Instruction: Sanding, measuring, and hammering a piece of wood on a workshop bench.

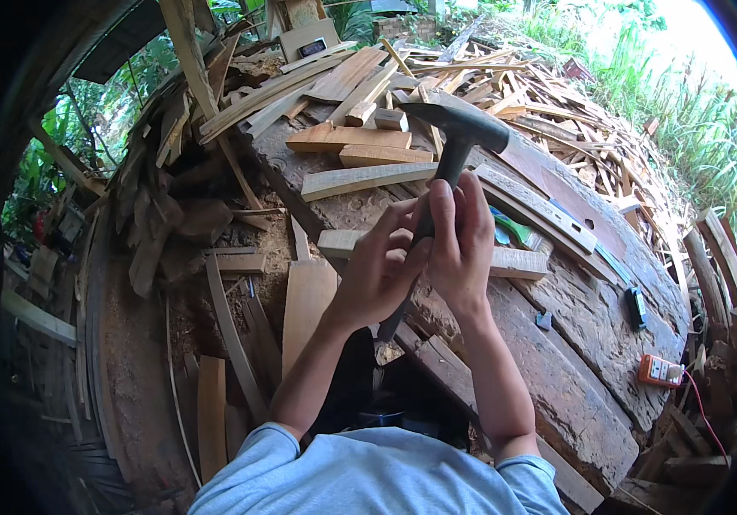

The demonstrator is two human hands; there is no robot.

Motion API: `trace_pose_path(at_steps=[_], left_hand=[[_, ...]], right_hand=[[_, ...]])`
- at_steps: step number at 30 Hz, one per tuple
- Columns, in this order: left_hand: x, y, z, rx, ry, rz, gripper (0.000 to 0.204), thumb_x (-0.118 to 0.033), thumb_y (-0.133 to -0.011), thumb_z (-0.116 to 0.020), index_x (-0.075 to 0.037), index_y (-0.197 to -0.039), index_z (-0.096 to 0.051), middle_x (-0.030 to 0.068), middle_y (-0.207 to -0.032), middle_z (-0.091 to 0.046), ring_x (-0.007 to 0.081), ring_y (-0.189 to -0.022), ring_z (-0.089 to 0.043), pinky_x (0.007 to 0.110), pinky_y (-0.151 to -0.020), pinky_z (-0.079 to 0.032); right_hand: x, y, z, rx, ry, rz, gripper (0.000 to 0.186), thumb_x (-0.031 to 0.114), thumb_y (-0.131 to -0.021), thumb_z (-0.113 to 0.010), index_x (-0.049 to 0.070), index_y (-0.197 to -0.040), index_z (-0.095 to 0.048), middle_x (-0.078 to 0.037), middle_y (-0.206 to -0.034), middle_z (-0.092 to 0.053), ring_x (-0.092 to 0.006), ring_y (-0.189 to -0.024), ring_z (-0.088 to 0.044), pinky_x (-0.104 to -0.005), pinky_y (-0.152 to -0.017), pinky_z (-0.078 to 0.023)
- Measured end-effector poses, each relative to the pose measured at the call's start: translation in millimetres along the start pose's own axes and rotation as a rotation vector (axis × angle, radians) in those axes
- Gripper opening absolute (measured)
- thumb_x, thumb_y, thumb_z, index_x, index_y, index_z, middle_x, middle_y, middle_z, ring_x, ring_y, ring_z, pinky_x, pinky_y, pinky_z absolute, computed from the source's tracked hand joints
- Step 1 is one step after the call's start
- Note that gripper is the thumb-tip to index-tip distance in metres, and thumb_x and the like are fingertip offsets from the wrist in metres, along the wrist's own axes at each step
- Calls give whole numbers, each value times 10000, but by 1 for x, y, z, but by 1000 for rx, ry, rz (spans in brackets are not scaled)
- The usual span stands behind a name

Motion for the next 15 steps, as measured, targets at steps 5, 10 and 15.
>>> trace_pose_path(at_steps=[5, 10, 15], left_hand=[[-7, -8, 3, -28, -69, -122, 557, -131, -1032, -574, -24, -1525, -339, 173, -1092, -636, 229, -765, -687, 370, -720, -575], [-6, -7, 9, -79, -175, -213, 575, -169, -1044, -566, -9, -1543, -329, 137, -886, -683, 214, -650, -655, 382, -603, -534], [44, -23, 35, -83, -303, 17, 303, -267, -1073, -506, 7, -1180, -580, 62, -678, -642, 166, -552, -614, 342, -553, -489]], right_hand=[[-12, -2, -6, -52, 71, -98, 261, 253, -1080, -542, 12, -986, -568, -15, -754, -592, -49, -647, -523, -215, -544, -397], [-5, -23, 7, -114, 250, -76, 485, 441, -1086, -467, 11, -926, -624, 1, -676, -563, -61, -593, -519, -229, -518, -400], [-22, -67, 8, 36, 400, -185, 587, 597, -950, -642, 26, -1033, -746, -12, -647, -584, -87, -583, -563, -276, -537, -408]])
Point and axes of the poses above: each hand's wrist, its own y-axis away from the middle knuckle, its own z-axis out of the back of the hand, x = y × z, the point moved 8 cm from there along -y, towards the middle knuckle
